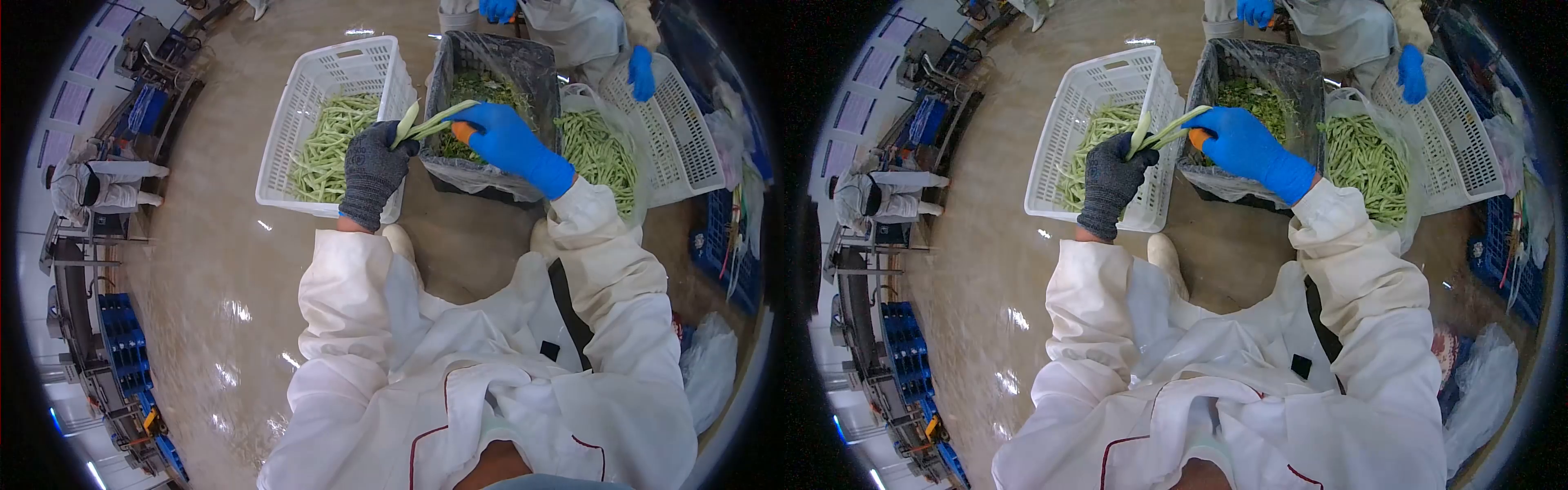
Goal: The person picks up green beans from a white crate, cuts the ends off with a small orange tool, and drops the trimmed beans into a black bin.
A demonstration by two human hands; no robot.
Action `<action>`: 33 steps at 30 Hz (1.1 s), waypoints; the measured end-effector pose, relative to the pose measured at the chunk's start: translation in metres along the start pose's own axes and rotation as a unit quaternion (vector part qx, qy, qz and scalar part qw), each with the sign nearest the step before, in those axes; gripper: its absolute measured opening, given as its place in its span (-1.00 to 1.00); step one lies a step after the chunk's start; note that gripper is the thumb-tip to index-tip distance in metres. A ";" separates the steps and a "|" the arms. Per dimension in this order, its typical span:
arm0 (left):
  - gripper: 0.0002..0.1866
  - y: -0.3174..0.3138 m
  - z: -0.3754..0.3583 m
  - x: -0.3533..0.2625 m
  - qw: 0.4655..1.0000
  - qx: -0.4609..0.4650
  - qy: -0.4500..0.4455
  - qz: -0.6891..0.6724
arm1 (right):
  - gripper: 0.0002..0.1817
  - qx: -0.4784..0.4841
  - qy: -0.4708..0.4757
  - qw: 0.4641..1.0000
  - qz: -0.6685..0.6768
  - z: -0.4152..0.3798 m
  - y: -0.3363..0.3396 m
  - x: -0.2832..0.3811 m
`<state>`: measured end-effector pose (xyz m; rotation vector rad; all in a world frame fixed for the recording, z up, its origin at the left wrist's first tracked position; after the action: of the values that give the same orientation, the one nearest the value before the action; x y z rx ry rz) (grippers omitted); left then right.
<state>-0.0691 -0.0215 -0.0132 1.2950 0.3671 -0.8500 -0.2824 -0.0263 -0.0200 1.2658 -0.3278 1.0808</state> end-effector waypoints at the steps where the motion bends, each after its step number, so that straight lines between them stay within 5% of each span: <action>1: -0.75 0.000 0.000 0.001 1.000 0.001 -0.001 0.001 | -0.72 -0.004 0.004 1.000 0.001 0.000 -0.001 -0.001; 9: -0.75 -0.001 -0.001 0.003 0.999 -0.004 -0.010 0.032 | -0.75 0.055 0.070 0.988 -0.125 -0.003 0.002 0.015; 12: -0.78 -0.002 -0.003 -0.003 0.996 0.005 0.045 -0.080 | -0.75 -0.021 0.015 1.000 -0.001 -0.008 -0.008 0.004; 15: -0.82 0.000 -0.005 -0.014 0.917 -0.010 0.136 -0.374 | -0.76 0.006 -0.061 0.929 0.365 0.002 -0.014 -0.015; 21: -0.81 0.029 0.000 -0.003 0.845 -0.102 0.094 -0.516 | -0.73 0.141 -0.169 0.975 -0.040 -0.006 -0.025 -0.044; 22: -0.81 0.037 -0.001 0.002 0.831 -0.131 0.092 -0.533 | -0.74 0.088 -0.147 0.979 -0.112 -0.008 -0.024 -0.057; 26: -0.71 0.084 0.008 0.084 0.922 -0.354 0.098 -0.120 | -0.73 -0.092 -0.086 0.920 -0.372 -0.010 -0.002 -0.090; 27: -0.72 0.087 0.006 0.081 0.904 -0.345 0.161 -0.194 | -0.71 -0.131 -0.080 0.889 -0.430 -0.006 0.005 -0.083; 30: -0.78 0.068 0.005 0.078 0.939 -0.193 0.182 -0.217 | -0.59 0.008 -0.148 0.878 -0.455 0.005 0.019 -0.071; 33: -0.78 0.039 0.002 0.040 0.936 -0.078 0.216 -0.267 | -0.50 -0.109 -0.034 0.881 -0.459 0.005 0.028 -0.042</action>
<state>-0.0155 -0.0360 -0.0127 1.2425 1.1537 -0.9554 -0.3237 -0.0530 -0.0325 1.0583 0.1133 0.1737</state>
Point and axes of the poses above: each hand's wrist, its own z-axis towards the middle knuckle, its own y-axis out of the back of the hand, x = y × z, the point moved 3 cm from there along z, towards the middle knuckle, and after that the axes turned 4 degrees about -z, right-handed, at the moved point
